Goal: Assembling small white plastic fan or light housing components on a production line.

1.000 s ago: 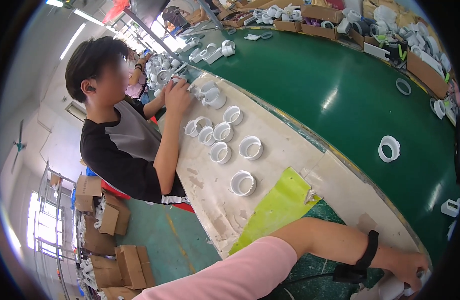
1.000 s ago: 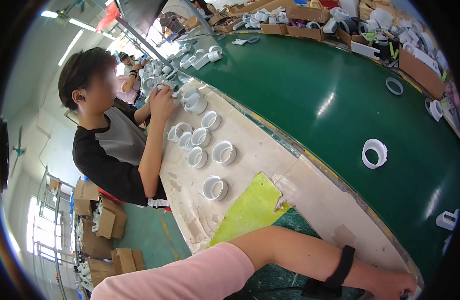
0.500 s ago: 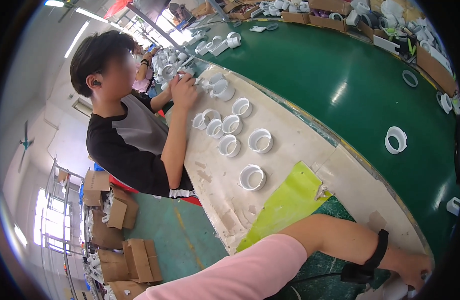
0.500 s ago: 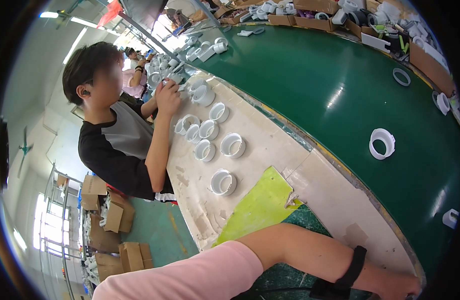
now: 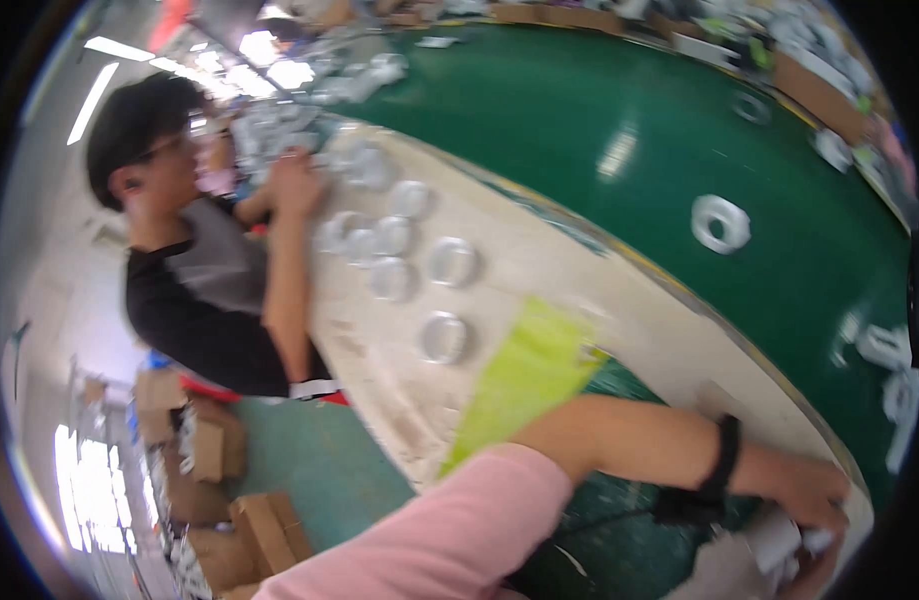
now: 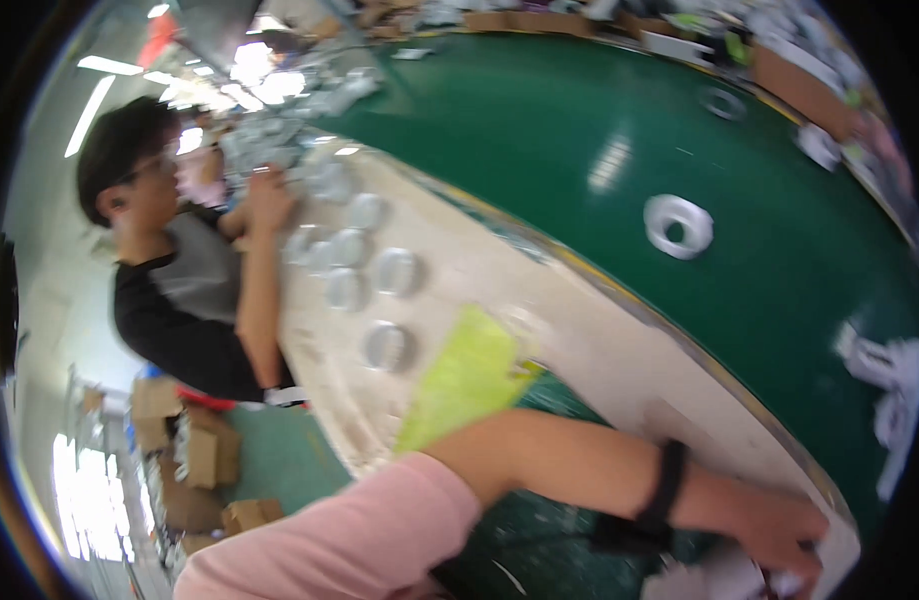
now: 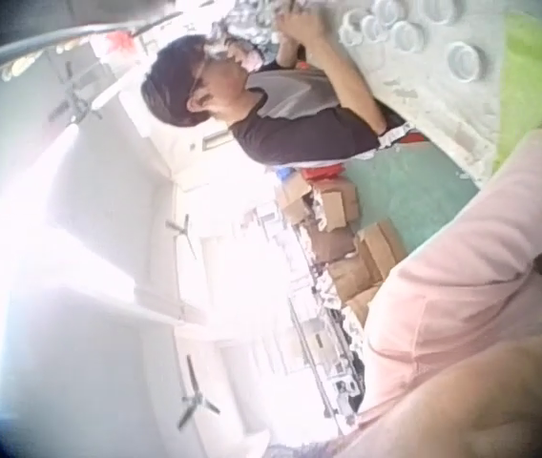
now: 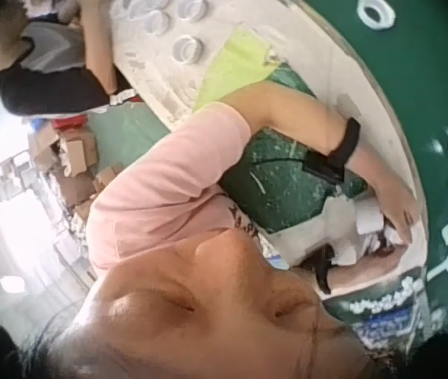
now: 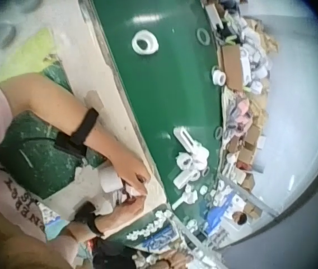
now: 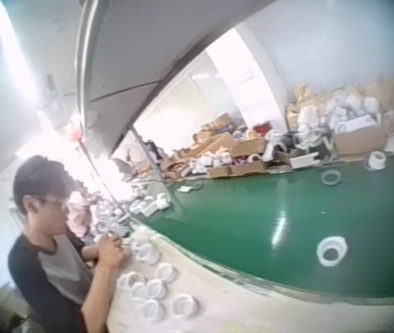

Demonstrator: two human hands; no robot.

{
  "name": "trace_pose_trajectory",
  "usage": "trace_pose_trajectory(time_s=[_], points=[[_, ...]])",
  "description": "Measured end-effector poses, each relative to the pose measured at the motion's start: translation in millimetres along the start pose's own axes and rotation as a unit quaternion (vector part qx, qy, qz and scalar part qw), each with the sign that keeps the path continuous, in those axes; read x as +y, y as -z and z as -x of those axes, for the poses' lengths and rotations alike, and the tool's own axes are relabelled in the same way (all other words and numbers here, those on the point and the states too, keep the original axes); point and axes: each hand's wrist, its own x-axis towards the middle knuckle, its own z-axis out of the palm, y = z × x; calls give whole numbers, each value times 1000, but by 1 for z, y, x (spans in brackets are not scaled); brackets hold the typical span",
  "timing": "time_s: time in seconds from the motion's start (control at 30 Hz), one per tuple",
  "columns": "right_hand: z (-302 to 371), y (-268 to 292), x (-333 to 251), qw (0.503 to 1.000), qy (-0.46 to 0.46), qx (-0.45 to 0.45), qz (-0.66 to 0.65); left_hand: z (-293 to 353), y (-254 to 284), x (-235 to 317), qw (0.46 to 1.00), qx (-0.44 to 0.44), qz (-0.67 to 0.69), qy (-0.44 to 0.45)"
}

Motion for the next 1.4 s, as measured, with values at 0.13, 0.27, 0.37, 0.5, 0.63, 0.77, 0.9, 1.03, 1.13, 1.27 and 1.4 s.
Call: trace_pose_trajectory(time_s=[0.13,0.27,0.37,0.5,0.63,0.77,0.9,1.03,1.13,1.27,1.4], points=[[2,8,-7,976,41,-213,-22,2,1,10,998,-12,62,28],[5,-21,3,966,-13,-213,-143,16,20,0,977,-28,173,120],[10,-6,-11,960,-45,-212,-176,7,9,10,980,-45,151,119],[10,7,-13,958,-46,-219,-181,3,3,18,980,-64,145,122],[12,2,-16,951,-40,-234,-197,10,3,17,978,-72,162,110],[15,-2,-19,948,-47,-248,-193,11,6,18,979,-80,149,111],[11,1,-14,947,-33,-265,-180,10,5,16,977,-85,160,115],[7,5,-7,955,-12,-258,-144,5,0,10,980,-77,169,75],[12,1,-14,977,14,-200,-69,4,0,13,981,-68,156,90],[18,-21,-20,967,126,-213,63,23,20,19,982,-44,115,146],[-5,4,30,945,86,-227,218,8,0,-14,993,-3,96,65]])
